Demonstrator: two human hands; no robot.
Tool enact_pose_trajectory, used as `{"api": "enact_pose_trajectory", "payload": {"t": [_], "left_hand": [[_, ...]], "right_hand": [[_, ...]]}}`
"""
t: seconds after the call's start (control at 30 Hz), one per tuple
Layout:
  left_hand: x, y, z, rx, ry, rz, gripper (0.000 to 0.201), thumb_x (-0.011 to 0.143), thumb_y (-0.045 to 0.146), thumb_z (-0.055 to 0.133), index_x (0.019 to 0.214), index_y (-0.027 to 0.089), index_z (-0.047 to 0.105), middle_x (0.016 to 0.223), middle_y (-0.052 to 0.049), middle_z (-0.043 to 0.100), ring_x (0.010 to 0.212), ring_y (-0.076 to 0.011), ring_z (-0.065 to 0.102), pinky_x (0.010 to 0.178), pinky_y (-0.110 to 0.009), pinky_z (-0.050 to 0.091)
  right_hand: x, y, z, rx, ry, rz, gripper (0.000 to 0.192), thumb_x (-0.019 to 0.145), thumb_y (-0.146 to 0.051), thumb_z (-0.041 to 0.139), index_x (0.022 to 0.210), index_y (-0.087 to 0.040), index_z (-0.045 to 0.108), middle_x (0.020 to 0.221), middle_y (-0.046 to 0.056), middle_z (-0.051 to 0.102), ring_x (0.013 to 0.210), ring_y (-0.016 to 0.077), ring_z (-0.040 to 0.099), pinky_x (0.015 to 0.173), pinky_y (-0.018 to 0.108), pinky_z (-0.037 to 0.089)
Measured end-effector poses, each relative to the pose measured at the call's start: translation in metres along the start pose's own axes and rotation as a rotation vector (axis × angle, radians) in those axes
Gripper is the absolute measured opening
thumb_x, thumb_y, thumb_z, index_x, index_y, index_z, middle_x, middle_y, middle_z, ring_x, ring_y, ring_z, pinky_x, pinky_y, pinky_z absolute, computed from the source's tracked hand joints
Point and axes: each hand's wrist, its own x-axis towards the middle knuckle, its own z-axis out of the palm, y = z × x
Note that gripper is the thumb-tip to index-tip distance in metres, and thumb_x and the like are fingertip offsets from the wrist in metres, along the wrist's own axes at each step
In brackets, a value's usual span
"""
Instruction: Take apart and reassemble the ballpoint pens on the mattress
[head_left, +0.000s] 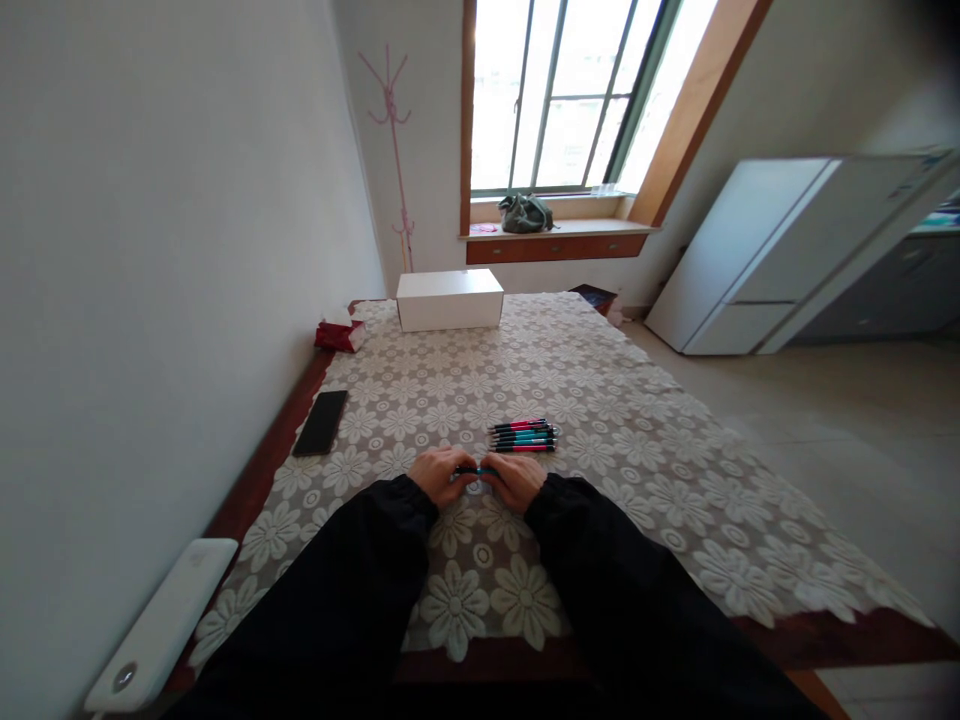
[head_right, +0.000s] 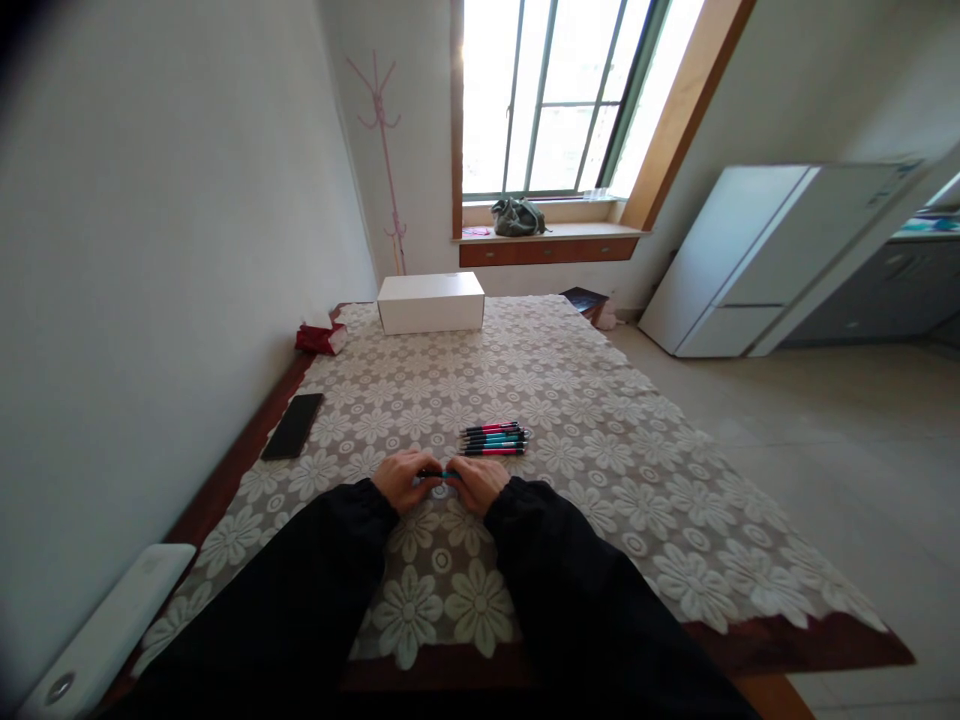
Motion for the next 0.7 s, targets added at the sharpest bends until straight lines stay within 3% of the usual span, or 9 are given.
{"api": "enact_pose_trajectory", "payload": {"t": [0.13,0.3,0.4,0.53,0.7], "left_hand": [[0.0006,-0.0004,-0.0004,0.041,0.005,0.003,0.030,0.098,0.037,0.048,0.080,0.023,0.067,0.076,-0.003,0.069,0.079,-0.0192,0.063,0.077,-0.031,0.049],[0.0004,-0.0011,0.0009,-0.040,0.020,0.010,0.022,0.090,0.043,0.062,0.101,0.025,0.067,0.088,-0.001,0.073,0.084,-0.0185,0.064,0.077,-0.030,0.050],[0.0004,-0.0010,0.0014,-0.026,0.018,0.009,0.019,0.093,0.040,0.057,0.092,0.024,0.067,0.082,-0.002,0.071,0.082,-0.0184,0.064,0.076,-0.030,0.050],[0.0013,-0.0003,0.0006,0.036,0.042,0.009,0.030,0.098,0.037,0.046,0.082,0.022,0.066,0.079,-0.004,0.070,0.082,-0.0197,0.062,0.079,-0.032,0.049],[0.0012,0.0002,-0.0001,-0.033,0.052,0.037,0.017,0.088,0.037,0.063,0.097,0.024,0.067,0.091,-0.003,0.073,0.089,-0.0210,0.063,0.084,-0.035,0.051]], "right_hand": [[-0.0013,-0.0022,-0.0011,-0.009,-0.045,0.030,0.021,0.099,-0.034,0.048,0.110,-0.021,0.060,0.093,0.006,0.073,0.081,0.0195,0.069,0.067,0.026,0.043],[-0.0014,-0.0048,-0.0032,0.006,-0.005,0.012,0.026,0.100,-0.040,0.047,0.110,-0.022,0.062,0.097,0.006,0.072,0.084,0.0193,0.068,0.072,0.027,0.045],[-0.0004,-0.0049,-0.0027,-0.025,0.016,-0.046,0.028,0.102,-0.036,0.041,0.105,-0.021,0.064,0.094,0.007,0.070,0.085,0.0192,0.066,0.076,0.028,0.046],[0.0012,-0.0023,-0.0008,-0.038,0.019,-0.076,0.027,0.101,-0.033,0.041,0.102,-0.020,0.065,0.092,0.008,0.068,0.086,0.0197,0.065,0.079,0.029,0.047],[-0.0002,-0.0004,-0.0006,0.007,0.018,-0.023,0.021,0.099,-0.032,0.046,0.106,-0.021,0.062,0.095,0.006,0.070,0.083,0.0184,0.066,0.072,0.027,0.045]]}}
